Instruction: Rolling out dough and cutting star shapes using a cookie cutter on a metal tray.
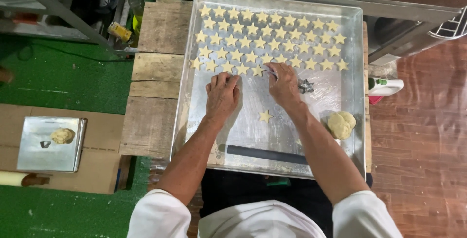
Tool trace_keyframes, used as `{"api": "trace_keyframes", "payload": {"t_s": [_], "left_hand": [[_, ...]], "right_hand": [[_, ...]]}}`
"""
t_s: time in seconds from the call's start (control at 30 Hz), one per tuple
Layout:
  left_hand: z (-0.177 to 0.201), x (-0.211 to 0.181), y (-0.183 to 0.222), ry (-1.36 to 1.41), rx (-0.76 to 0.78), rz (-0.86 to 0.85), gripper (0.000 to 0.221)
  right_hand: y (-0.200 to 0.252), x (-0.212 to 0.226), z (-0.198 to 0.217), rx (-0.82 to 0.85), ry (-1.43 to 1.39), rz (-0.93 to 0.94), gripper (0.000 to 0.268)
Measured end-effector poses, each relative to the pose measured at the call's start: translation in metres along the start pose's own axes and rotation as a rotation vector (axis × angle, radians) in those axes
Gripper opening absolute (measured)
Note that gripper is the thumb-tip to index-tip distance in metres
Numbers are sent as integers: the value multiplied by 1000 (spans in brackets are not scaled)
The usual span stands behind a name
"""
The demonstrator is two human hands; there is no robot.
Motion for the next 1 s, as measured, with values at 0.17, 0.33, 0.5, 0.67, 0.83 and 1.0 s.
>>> {"api": "trace_keyframes", "payload": {"t_s": [0.17,0.33,0.5,0.67,0.83,1.0], "left_hand": [[-3,3,1,0,-12,-29,29],[0,-1,2,-12,-30,-46,29],[-6,4,1,-46,-22,-54,28],[-1,0,0,-10,-25,-56,27],[3,0,-1,-8,-4,-40,28],[-1,2,-1,22,27,-13,27]], "right_hand": [[31,-6,30,80,198,52,22],[47,3,94,201,535,-45,33],[79,-6,127,277,719,-65,13],[83,17,108,261,392,-4,12],[73,55,78,295,130,157,27],[68,74,82,335,276,298,22]]}}
Point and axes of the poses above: each hand's wrist, its own y-axis away from the middle knuckle, its own z-axis out of the back of the hand, x = y × z, the point moved 3 cm from there along -y, towards the middle knuckle, and after that the axes turned 4 degrees about -x, right-handed, at the moved point
